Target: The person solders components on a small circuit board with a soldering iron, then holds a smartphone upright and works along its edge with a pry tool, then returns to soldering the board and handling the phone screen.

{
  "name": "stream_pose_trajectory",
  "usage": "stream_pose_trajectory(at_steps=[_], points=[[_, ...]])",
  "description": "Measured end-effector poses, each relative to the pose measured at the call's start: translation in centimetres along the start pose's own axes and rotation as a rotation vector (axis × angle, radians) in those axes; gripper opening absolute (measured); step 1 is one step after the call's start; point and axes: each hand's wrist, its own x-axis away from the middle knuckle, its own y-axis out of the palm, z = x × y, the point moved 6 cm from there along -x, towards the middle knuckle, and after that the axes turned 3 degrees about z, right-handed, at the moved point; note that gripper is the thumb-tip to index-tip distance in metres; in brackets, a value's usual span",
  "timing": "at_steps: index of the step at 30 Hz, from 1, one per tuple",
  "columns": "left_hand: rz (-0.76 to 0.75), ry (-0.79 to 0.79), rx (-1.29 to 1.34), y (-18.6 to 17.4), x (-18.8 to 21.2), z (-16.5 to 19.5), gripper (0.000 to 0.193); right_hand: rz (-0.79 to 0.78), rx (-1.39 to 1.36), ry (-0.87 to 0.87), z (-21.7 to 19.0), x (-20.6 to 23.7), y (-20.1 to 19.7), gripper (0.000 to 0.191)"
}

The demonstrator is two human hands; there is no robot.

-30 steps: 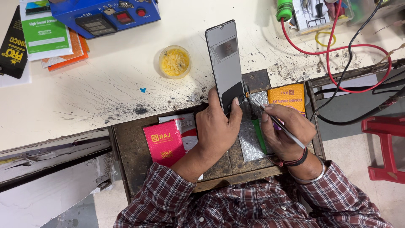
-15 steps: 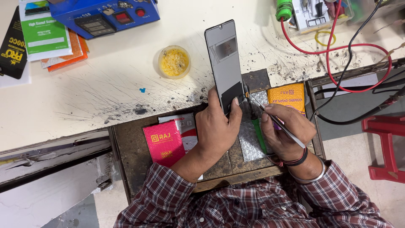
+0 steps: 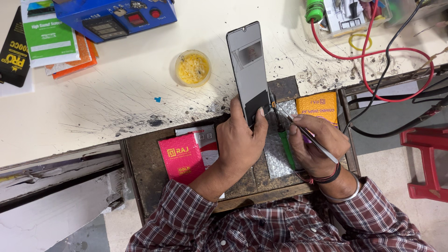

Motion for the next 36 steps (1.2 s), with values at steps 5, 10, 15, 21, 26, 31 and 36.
stream_pose_trajectory(at_steps=[5,10,15,21,26,31,36], points=[[0.006,-0.002,0.012,-0.06,-0.05,-0.01,0.043,0.001,-0.004,0.004,0.05,0.02,0.07,0.014],[0.012,0.001,0.010,-0.11,-0.09,0.04,0.042,0.005,-0.011,0.012,0.12,0.05,0.07,0.013],[0.007,-0.002,0.014,-0.11,-0.11,0.11,0.044,0.003,-0.003,0.008,0.12,0.03,0.08,0.013],[0.009,-0.009,0.012,-0.18,-0.15,0.09,0.044,0.005,-0.005,0.005,0.15,0.00,0.12,0.013],[0.004,-0.013,0.008,-0.11,-0.18,-0.04,0.044,0.010,-0.007,0.008,0.18,0.05,0.15,0.013],[-0.005,-0.008,0.008,-0.02,-0.17,-0.10,0.044,0.013,-0.011,0.010,0.20,0.04,0.19,0.014],[-0.006,-0.001,0.001,-0.02,-0.14,-0.10,0.046,0.003,-0.005,0.002,0.08,0.00,0.16,0.014]])
